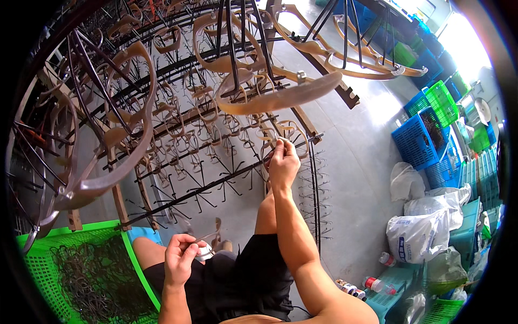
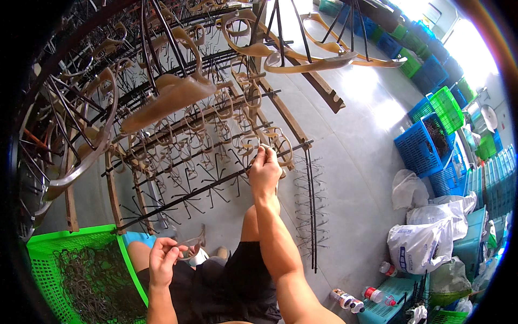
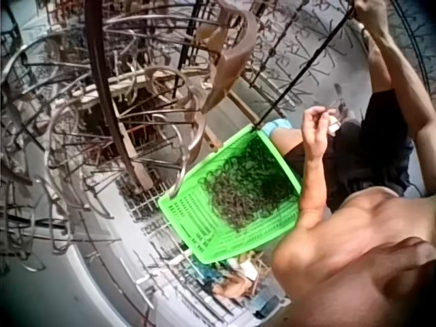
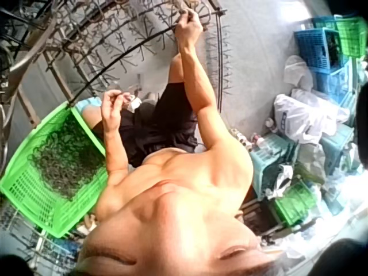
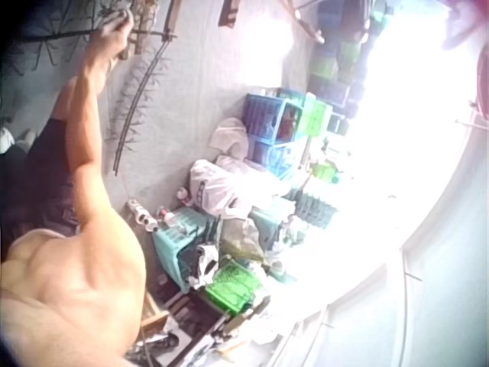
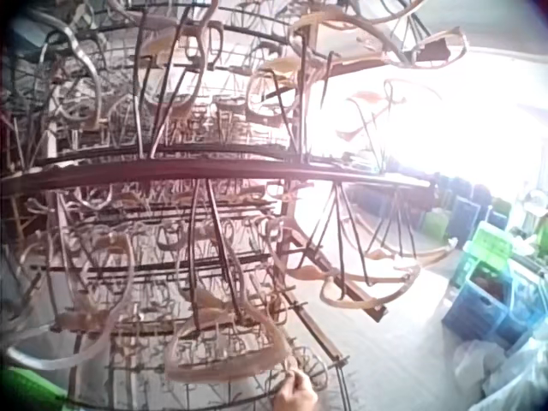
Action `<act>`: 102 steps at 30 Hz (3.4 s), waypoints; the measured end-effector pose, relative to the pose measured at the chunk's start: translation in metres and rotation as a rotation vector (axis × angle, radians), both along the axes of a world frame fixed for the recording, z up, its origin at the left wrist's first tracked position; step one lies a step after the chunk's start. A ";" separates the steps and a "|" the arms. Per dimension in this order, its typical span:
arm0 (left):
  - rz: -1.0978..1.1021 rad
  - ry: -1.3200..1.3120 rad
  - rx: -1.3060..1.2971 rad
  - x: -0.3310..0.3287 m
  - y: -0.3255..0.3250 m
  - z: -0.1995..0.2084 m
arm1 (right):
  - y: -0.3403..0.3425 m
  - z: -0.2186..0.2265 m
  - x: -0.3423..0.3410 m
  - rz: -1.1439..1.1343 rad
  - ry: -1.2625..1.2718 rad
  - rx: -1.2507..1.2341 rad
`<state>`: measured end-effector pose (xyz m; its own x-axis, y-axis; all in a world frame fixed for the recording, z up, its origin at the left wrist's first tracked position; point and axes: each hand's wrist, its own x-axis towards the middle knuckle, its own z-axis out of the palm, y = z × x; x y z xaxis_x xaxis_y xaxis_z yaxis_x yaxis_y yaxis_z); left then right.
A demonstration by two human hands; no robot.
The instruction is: The person sits on a low stool and repeatedly picks small metal rings from a green basket, then threads them onto horizontal rods of a wooden rack. The person handles the rings one at a time and places them onto the rack structure.
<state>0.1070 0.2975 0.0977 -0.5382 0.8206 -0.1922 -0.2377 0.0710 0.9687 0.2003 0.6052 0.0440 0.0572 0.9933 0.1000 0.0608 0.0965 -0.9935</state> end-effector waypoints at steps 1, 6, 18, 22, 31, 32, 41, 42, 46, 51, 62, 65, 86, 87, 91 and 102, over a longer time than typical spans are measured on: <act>0.007 0.011 -0.005 0.000 -0.001 0.002 | 0.000 0.003 -0.004 -0.007 0.012 0.003; -0.049 0.081 -0.061 0.001 -0.008 -0.003 | -0.004 0.021 -0.005 0.119 0.227 -0.227; -0.083 -0.096 -0.087 0.001 -0.020 -0.014 | -0.010 0.013 -0.017 0.023 0.230 -0.184; -0.074 -0.061 -0.108 -0.002 -0.026 -0.016 | -0.012 0.015 -0.015 0.070 0.289 -0.228; -0.047 -0.066 -0.028 -0.006 -0.033 -0.023 | -0.027 0.019 -0.002 0.337 0.060 -0.206; -0.044 -0.081 -0.028 -0.007 -0.035 -0.020 | -0.026 0.018 -0.001 0.335 0.016 -0.181; -0.020 -0.146 -0.001 -0.007 -0.033 -0.018 | -0.010 0.016 0.005 0.292 -0.150 0.024; -0.018 -0.127 -0.012 -0.007 -0.031 -0.016 | -0.011 0.019 0.006 0.303 -0.097 -0.034; 0.007 -0.149 0.004 -0.005 -0.027 -0.005 | -0.005 0.020 0.012 0.346 0.018 -0.147; -0.019 -0.415 0.100 -0.012 -0.029 0.002 | -0.071 0.046 0.020 0.077 -0.771 0.692; 0.126 -0.469 0.113 -0.009 -0.018 0.008 | -0.106 0.051 0.026 0.743 0.081 0.060; 0.072 -0.427 0.085 -0.006 -0.026 -0.004 | -0.084 0.038 -0.015 0.359 0.159 -0.113; 0.092 -0.419 0.027 -0.010 -0.039 -0.021 | -0.066 0.004 -0.047 0.191 0.098 -0.225; 0.088 -0.418 0.025 -0.010 -0.040 -0.023 | -0.069 0.007 -0.048 0.187 0.167 -0.246; 0.092 -0.404 0.024 -0.010 -0.039 -0.019 | -0.068 0.004 -0.047 0.178 0.326 -0.365; 0.084 -0.408 0.026 -0.011 -0.041 -0.024 | -0.073 0.004 -0.040 0.258 0.551 -0.433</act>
<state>0.0964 0.2568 0.0732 -0.4875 0.7845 -0.3834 -0.6061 0.0120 0.7953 0.1607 0.5320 0.0478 -0.2541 0.9261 -0.2787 -0.4290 -0.3662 -0.8257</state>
